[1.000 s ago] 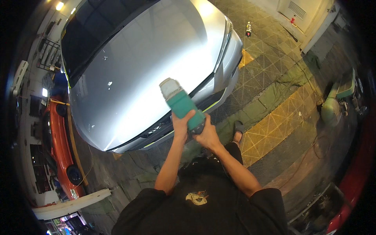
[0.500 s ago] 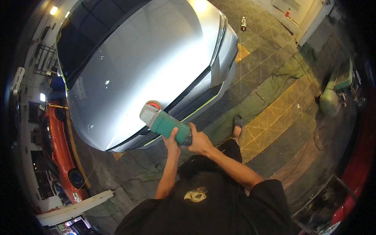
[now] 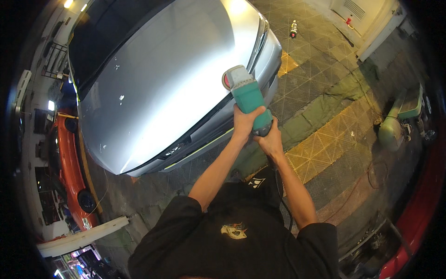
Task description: The person uses a green electric polishing machine to polish the hood of a silver car. They move the polisher in circular and sweeping motions across the hood surface, covering different areas systematically.
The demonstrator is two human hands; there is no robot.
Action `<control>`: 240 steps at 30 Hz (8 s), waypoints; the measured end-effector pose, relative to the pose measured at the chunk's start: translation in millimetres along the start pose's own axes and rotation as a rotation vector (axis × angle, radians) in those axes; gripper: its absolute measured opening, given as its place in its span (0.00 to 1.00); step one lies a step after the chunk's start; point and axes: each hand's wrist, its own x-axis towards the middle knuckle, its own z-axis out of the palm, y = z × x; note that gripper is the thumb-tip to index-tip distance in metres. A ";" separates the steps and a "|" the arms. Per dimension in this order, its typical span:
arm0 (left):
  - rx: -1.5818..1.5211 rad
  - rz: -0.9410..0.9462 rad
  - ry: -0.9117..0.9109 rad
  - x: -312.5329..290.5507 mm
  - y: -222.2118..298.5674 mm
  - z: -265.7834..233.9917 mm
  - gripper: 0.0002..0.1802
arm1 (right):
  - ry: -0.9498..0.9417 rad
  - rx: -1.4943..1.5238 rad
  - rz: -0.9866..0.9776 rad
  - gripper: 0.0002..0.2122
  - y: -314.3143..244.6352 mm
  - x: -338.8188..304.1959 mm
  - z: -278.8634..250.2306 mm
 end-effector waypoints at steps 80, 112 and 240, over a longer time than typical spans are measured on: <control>-0.038 0.112 0.257 -18.5 6.6 1.3 0.56 | -0.157 -0.221 -0.121 0.48 -34.3 18.3 -17.4; -0.339 0.150 0.546 -100.8 -15.3 -191.0 0.46 | -0.498 -0.351 -0.268 0.46 -69.9 -66.4 145.3; -0.961 0.108 0.586 -116.2 -61.2 -130.1 0.38 | -0.501 -0.373 -0.321 0.44 -65.2 -72.7 128.7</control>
